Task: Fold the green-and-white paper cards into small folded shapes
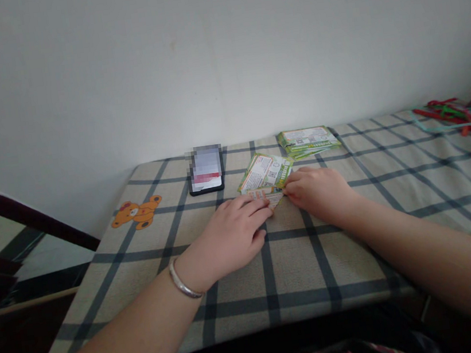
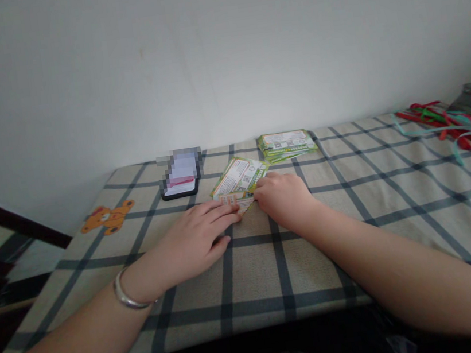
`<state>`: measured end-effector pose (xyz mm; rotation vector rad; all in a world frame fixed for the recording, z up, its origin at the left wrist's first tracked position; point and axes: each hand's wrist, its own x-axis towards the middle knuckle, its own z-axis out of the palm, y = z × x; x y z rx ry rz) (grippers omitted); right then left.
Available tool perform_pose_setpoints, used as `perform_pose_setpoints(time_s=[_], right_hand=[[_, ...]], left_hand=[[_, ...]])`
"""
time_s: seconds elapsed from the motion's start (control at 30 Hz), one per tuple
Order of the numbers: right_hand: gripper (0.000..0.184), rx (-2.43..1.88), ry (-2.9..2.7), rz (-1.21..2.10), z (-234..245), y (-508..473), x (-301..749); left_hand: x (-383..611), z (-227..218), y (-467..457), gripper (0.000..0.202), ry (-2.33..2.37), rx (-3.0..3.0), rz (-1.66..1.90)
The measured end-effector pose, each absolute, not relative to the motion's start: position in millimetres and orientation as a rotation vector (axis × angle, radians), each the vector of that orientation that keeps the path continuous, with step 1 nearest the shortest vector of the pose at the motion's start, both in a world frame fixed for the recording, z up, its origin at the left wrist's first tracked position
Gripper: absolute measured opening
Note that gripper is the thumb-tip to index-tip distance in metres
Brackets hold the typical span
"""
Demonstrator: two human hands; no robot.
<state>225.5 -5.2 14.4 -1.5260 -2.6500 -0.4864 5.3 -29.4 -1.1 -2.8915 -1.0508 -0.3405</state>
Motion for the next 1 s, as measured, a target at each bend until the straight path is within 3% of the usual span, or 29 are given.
perform_pose_setpoints(time_s=[0.63, 0.8, 1.0], right_hand=[[0.014, -1.266, -2.494, -0.03, 0.2, 18.2, 241.9], [0.029, -1.186, -2.52, -0.076, -4.5, 20.6, 237.7], [0.034, -1.185, -2.508, -0.128, -8.0, 22.6, 241.1]], left_hand=[[-2.9, -2.1, -13.7, 0.032, -1.042, -2.982, -0.379], [-1.9, -1.8, -13.1, 0.031, -1.045, -2.981, -0.379], [-1.5, -4.2, -14.2, 0.032, -1.042, -2.974, -0.408]])
